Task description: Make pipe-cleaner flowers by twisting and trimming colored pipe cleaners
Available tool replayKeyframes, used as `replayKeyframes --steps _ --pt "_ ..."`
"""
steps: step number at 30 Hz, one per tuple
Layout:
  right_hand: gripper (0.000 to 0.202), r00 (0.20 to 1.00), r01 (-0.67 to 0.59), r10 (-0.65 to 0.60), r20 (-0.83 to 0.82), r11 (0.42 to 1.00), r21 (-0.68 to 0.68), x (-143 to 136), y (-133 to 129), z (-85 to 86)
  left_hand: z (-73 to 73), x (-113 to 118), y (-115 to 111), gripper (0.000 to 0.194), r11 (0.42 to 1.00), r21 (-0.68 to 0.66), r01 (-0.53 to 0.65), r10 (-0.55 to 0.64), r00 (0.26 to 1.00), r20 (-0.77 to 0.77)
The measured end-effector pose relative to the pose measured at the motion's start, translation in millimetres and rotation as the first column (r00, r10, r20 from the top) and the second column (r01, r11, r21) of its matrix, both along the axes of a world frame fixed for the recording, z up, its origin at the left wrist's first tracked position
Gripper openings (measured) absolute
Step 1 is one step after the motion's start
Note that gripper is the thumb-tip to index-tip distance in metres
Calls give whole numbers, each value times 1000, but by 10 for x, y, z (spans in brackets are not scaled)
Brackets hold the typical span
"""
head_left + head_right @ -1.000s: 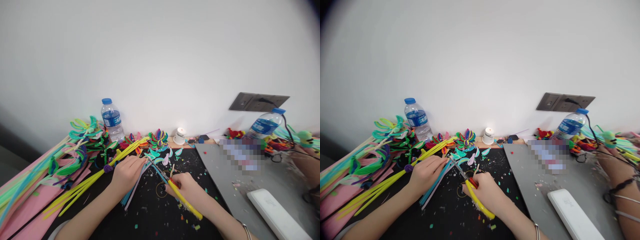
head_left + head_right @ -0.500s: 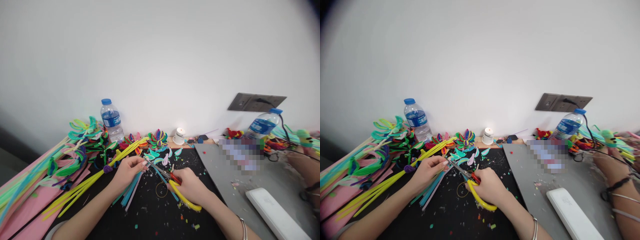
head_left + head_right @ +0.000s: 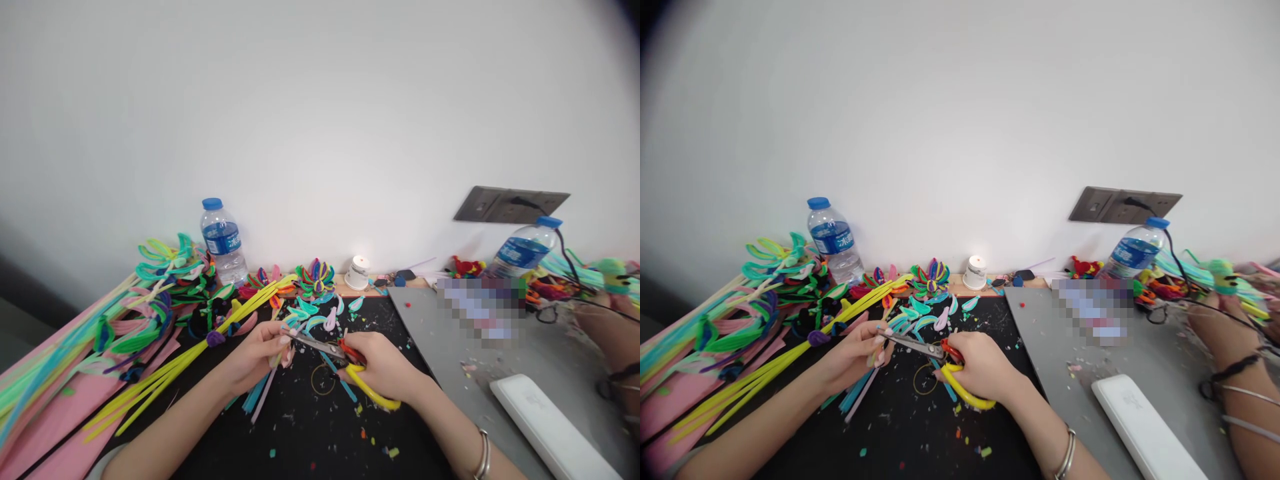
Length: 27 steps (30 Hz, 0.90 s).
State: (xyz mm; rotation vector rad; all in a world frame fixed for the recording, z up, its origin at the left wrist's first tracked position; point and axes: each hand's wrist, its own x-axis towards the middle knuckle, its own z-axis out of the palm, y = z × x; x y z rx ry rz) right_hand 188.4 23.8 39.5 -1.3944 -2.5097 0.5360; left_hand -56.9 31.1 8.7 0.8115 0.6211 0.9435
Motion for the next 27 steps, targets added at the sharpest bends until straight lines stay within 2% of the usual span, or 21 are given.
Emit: replayKeyframes --steps 6,12,15,22,27 --pt "33 1000 -1 2 12 1000 -30 -18 -3 17 3 18 -16 20 999 -26 24 -23 998 60" --pt "31 996 79 -76 54 996 -48 -19 -8 10 -7 39 20 20 989 -4 -149 148 988 -48" --pt "32 994 95 -90 67 992 -81 -20 -27 9 -12 43 35 18 981 32 -192 194 979 -66" --pt "33 993 109 -105 49 991 -82 -13 -42 23 -31 42 48 14 970 93 -226 236 966 -107" --pt "32 992 121 -119 33 990 -75 -15 -45 26 -52 58 30 12 971 127 -203 224 956 -186"
